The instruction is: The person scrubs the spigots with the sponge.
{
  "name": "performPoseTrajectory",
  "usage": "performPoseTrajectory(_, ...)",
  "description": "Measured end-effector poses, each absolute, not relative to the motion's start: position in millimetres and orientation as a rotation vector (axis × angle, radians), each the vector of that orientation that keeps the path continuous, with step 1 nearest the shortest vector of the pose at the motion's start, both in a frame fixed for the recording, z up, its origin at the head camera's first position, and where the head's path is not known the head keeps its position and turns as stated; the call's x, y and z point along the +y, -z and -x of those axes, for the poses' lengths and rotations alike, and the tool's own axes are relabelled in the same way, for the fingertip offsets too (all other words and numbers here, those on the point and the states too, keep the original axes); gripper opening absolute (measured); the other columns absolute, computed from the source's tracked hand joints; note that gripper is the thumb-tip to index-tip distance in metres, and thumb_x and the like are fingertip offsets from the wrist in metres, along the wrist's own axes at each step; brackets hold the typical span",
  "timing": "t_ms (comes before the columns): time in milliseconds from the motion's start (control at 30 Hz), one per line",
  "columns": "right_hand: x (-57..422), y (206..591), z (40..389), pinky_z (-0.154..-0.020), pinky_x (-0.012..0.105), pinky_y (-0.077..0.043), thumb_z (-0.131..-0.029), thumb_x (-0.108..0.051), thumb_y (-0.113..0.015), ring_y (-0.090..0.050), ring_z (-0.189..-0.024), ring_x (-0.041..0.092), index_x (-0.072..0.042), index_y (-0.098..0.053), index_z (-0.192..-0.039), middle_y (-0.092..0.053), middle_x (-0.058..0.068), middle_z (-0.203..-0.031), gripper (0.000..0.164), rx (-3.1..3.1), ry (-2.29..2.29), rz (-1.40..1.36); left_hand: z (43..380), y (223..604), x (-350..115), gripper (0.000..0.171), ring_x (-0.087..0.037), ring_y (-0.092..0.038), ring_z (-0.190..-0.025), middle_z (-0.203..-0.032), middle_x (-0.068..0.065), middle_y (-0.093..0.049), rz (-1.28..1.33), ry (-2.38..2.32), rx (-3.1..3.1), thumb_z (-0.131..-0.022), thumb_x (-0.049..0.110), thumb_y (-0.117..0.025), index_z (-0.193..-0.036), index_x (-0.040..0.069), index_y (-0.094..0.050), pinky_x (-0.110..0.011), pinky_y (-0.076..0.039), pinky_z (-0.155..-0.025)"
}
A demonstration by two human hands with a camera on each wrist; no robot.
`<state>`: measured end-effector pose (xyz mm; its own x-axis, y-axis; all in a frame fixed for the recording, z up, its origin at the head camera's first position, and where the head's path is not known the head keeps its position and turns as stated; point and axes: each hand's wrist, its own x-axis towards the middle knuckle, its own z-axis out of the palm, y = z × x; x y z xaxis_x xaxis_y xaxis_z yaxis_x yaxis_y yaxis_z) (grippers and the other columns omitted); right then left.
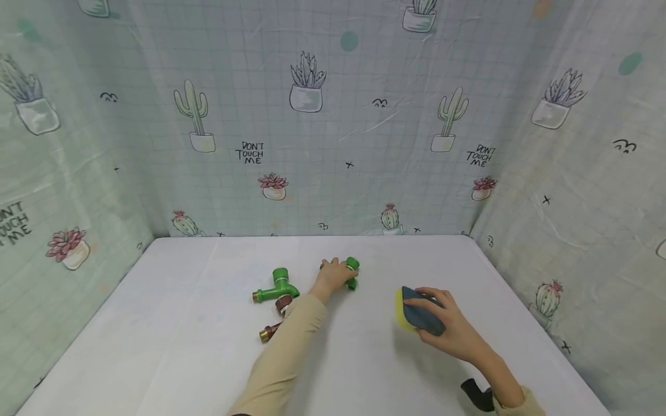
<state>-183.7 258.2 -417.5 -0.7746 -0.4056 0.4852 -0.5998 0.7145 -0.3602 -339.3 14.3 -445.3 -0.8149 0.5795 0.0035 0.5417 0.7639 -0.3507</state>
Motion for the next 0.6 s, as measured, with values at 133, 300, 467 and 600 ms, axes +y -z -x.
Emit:
performPoseTrajectory(133, 255.4, 418.7, 185.1, -0.073, 0.044, -0.047, -0.067, -0.010, -0.074, -0.033, -0.110, 0.019, -0.031, -0.053, -0.118, -0.043, 0.008, -0.127, 0.059, -2.554, -0.744, -0.791, 336.5, 441.6, 11.0, 0.039, -0.025, -0.056, -0.094, -0.106, -0.007, -0.062, 1.020, -0.527, -2.820, -0.093, 0.013, -0.043, -0.122, 0.039, -0.048, -0.042, -0.051, -0.074)
performPoseTrajectory(300, 251.5, 420.9, 188.9, -0.074, 0.044, -0.047, -0.067, -0.010, -0.073, -0.033, -0.110, 0.017, -0.032, -0.053, -0.119, -0.042, 0.006, -0.127, 0.059, -2.551, -0.760, -0.800, 333.6, 433.6, 1.4, 0.035, -0.023, -0.058, -0.089, -0.099, -0.004, -0.064, 1.119, -0.284, -2.844, -0.091, 0.009, -0.047, -0.117, 0.031, -0.053, -0.036, -0.051, -0.071)
performPoseTrajectory(467, 247.6, 422.4, 189.8, -0.075, 0.044, -0.047, -0.067, -0.012, -0.074, -0.034, -0.110, 0.017, -0.033, -0.053, -0.118, -0.043, 0.008, -0.127, 0.059, -2.567, -0.771, -0.798, 325.5, 424.8, -15.4, 0.031, -0.017, -0.061, -0.090, -0.099, -0.002, -0.066, 1.263, 0.317, -2.813, -0.084, 0.008, -0.059, -0.113, 0.017, -0.059, -0.028, -0.051, -0.076)
performPoseTrajectory(600, 243.4, 422.7, 190.3, -0.075, 0.043, -0.047, -0.067, -0.012, -0.074, -0.034, -0.110, 0.017, -0.034, -0.053, -0.118, -0.043, 0.008, -0.127, 0.060, -2.569, -0.769, -0.796, 315.9, 420.1, -27.7, 0.034, -0.020, -0.062, -0.094, -0.104, -0.008, -0.066, 1.320, 0.904, -2.721, -0.084, 0.006, -0.059, -0.117, 0.009, -0.055, -0.025, -0.051, -0.076)
